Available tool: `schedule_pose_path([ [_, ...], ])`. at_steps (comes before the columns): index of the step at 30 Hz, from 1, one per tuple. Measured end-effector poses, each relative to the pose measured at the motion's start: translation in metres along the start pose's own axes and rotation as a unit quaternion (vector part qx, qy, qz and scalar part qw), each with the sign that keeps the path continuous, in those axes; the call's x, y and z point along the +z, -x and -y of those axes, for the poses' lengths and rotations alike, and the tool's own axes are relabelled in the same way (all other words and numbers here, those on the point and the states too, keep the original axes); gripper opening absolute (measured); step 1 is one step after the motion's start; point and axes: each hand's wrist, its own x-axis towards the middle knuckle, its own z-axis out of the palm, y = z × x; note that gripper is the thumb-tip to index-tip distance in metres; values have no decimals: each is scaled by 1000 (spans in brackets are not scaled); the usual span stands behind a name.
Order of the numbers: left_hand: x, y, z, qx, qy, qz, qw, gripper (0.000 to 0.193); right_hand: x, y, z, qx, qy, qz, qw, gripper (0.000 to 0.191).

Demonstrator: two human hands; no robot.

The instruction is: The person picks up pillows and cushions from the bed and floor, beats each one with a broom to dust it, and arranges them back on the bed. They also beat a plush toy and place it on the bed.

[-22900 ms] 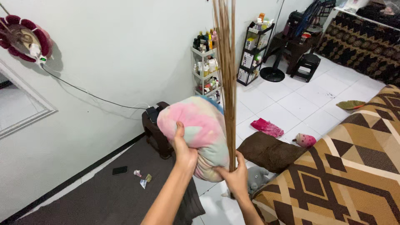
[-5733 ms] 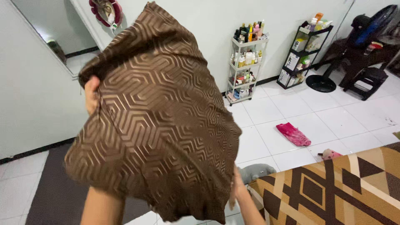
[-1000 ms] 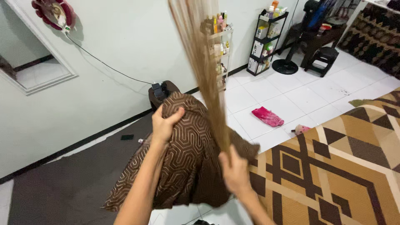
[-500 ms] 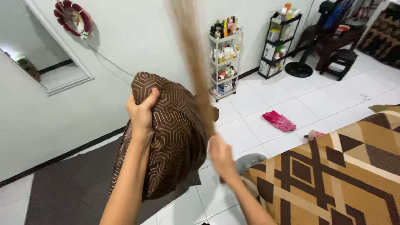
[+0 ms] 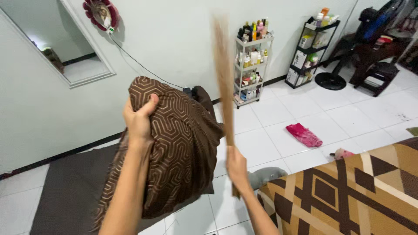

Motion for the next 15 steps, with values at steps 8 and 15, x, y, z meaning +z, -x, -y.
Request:
schedule_pose_path([
  [8,-10,11,-4,-11,44,7,999,21,-5,63,-76,5,134,49,990,61],
  [15,-12,8,-8,-11,47,93,995,26,-46,4,-106,240,24,6,970,67],
])
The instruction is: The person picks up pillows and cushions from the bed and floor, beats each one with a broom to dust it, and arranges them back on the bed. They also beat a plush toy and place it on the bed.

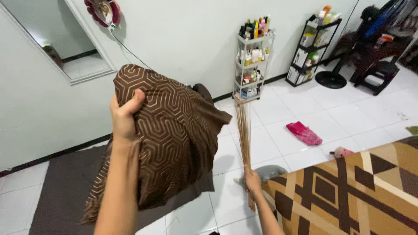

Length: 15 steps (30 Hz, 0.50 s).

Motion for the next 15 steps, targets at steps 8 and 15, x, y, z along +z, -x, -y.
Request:
schedule_pose_path([
  [8,-91,-4,-15,102,79,43,991,34,-26,-40,54,-110,-206,-30,972,40],
  [15,-227,-69,43,32,-136,-78,987,66,-103,-44,87,-97,-205,142,963,31],
])
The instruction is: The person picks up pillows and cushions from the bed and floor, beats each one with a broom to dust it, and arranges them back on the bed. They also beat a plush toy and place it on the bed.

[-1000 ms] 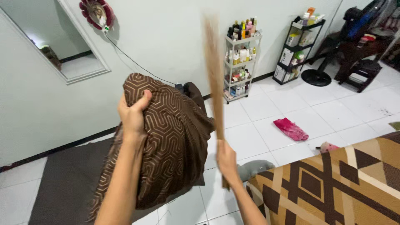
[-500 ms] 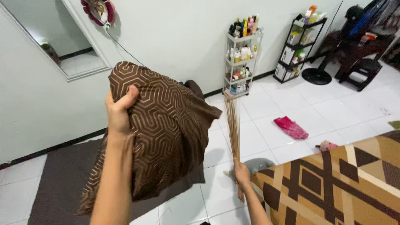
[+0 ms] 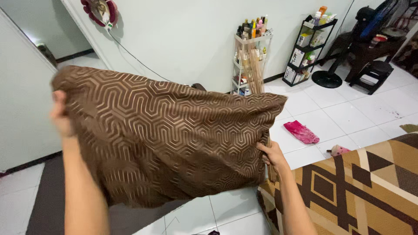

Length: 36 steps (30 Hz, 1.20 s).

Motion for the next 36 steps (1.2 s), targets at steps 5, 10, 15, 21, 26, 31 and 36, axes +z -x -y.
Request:
schedule_pose_path([
  [5,35,16,83,-191,-574,-102,790,127,46,28,50,-16,-114,-37,993,30],
  [10,177,148,127,-192,-380,209,880,66,152,39,44,21,45,-53,997,40],
  [15,216,214,161,-436,-120,168,876,94,193,61,-2,-146,167,36,975,37],
  [21,220,235,251,-459,26,131,878,60,179,74,-26,-162,264,16,951,44],
  [26,240,217,262,-389,-67,146,907,43,145,76,-9,-136,236,21,962,31],
  [31,263,167,212,-249,-187,228,923,25,65,75,-2,-25,39,-41,998,45],
  [36,268,121,173,-144,-242,292,914,16,48,36,-120,-144,248,-97,953,60],
])
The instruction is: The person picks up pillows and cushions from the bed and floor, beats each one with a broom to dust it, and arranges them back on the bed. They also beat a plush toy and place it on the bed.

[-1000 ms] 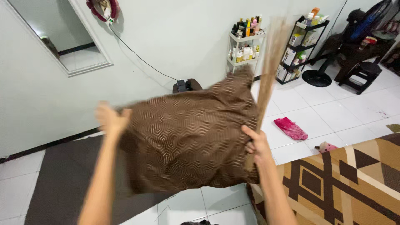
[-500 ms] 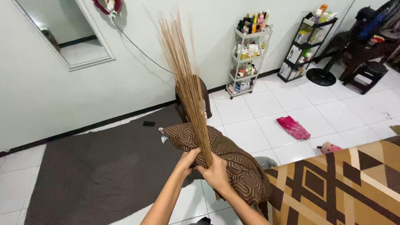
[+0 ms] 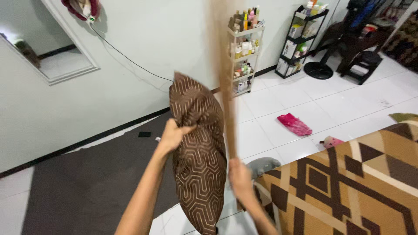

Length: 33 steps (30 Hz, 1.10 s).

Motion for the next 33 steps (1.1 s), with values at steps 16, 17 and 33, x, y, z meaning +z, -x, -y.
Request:
schedule_pose_path([
  [16,-138,20,-121,-59,-37,-179,981,20,-23,-88,58,-18,-146,-63,987,46],
  [17,-122,19,-120,-24,-65,-195,978,16,-15,-72,54,-55,-85,-64,993,46],
  [33,-125,25,-142,223,-62,-218,948,18,23,-84,4,93,-168,43,980,62],
])
